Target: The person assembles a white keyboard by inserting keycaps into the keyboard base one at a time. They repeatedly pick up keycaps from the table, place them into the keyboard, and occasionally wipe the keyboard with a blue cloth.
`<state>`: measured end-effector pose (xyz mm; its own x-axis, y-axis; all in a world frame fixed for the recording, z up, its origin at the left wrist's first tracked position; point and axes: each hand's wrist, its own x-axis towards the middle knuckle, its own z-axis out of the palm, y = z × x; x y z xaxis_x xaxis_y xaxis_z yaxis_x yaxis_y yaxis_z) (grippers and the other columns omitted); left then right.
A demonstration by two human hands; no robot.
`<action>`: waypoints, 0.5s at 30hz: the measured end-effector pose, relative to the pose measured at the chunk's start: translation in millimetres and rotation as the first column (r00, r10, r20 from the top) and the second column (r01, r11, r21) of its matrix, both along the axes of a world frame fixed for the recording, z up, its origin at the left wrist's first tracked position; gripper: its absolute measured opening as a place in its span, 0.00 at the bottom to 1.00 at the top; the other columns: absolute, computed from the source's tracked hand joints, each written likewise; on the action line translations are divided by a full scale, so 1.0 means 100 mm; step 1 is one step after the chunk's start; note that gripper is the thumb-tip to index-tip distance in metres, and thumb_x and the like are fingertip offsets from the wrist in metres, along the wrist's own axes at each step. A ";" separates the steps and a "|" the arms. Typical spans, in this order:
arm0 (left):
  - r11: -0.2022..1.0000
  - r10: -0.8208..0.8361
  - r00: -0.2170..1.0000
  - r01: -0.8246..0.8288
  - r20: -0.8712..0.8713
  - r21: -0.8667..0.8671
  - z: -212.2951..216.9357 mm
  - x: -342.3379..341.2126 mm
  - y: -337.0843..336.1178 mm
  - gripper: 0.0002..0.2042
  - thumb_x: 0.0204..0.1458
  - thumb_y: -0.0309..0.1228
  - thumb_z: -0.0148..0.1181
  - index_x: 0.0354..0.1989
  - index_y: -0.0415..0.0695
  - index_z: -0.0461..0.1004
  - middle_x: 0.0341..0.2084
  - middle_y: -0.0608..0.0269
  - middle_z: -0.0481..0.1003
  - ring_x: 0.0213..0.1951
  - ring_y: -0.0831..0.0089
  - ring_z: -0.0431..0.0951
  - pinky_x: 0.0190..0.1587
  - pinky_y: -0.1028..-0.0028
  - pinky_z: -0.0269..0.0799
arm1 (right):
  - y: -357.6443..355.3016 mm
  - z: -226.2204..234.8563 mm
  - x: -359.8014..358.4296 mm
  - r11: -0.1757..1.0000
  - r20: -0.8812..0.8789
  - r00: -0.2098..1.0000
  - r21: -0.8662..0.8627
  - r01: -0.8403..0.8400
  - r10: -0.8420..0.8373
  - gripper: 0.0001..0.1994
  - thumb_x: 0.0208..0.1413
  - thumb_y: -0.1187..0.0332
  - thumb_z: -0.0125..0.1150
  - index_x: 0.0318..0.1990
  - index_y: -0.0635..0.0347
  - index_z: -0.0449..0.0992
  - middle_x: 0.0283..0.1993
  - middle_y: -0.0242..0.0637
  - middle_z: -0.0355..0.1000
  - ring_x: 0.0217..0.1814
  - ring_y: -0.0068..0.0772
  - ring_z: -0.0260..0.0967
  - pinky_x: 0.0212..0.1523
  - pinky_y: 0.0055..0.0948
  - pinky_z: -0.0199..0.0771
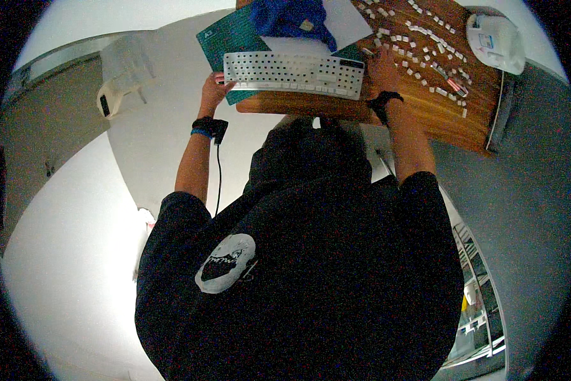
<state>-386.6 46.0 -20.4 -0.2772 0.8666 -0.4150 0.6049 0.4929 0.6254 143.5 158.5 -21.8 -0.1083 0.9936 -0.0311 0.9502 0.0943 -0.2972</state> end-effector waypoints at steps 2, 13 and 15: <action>0.999 -0.026 0.998 0.028 -0.064 0.031 0.01 0.05 -0.03 0.25 0.40 0.38 0.78 0.44 0.41 0.73 0.40 0.53 0.80 0.43 0.59 0.82 0.46 0.63 0.78 | -0.03 0.05 -0.08 0.999 0.046 0.998 0.009 -0.036 0.035 0.19 0.63 0.64 0.61 0.57 0.61 0.66 0.54 0.56 0.67 0.43 0.58 0.72 0.38 0.51 0.78; 0.996 0.032 0.983 -0.015 0.180 -0.093 -0.22 -0.21 -0.04 0.31 0.38 0.37 0.81 0.47 0.37 0.70 0.39 0.52 0.79 0.42 0.60 0.82 0.43 0.64 0.78 | 0.05 0.15 -0.28 0.996 -0.031 0.998 -0.062 0.057 -0.059 0.13 0.64 0.61 0.59 0.49 0.59 0.72 0.56 0.48 0.69 0.47 0.54 0.74 0.44 0.47 0.76; 0.991 -0.030 0.991 0.046 0.127 -0.126 -0.09 -0.11 0.01 0.31 0.39 0.37 0.80 0.49 0.37 0.69 0.39 0.51 0.79 0.40 0.58 0.82 0.41 0.63 0.78 | 0.05 0.25 -0.29 0.996 -0.154 0.988 -0.085 0.003 -0.016 0.15 0.64 0.58 0.59 0.49 0.61 0.72 0.50 0.48 0.72 0.47 0.53 0.74 0.44 0.46 0.75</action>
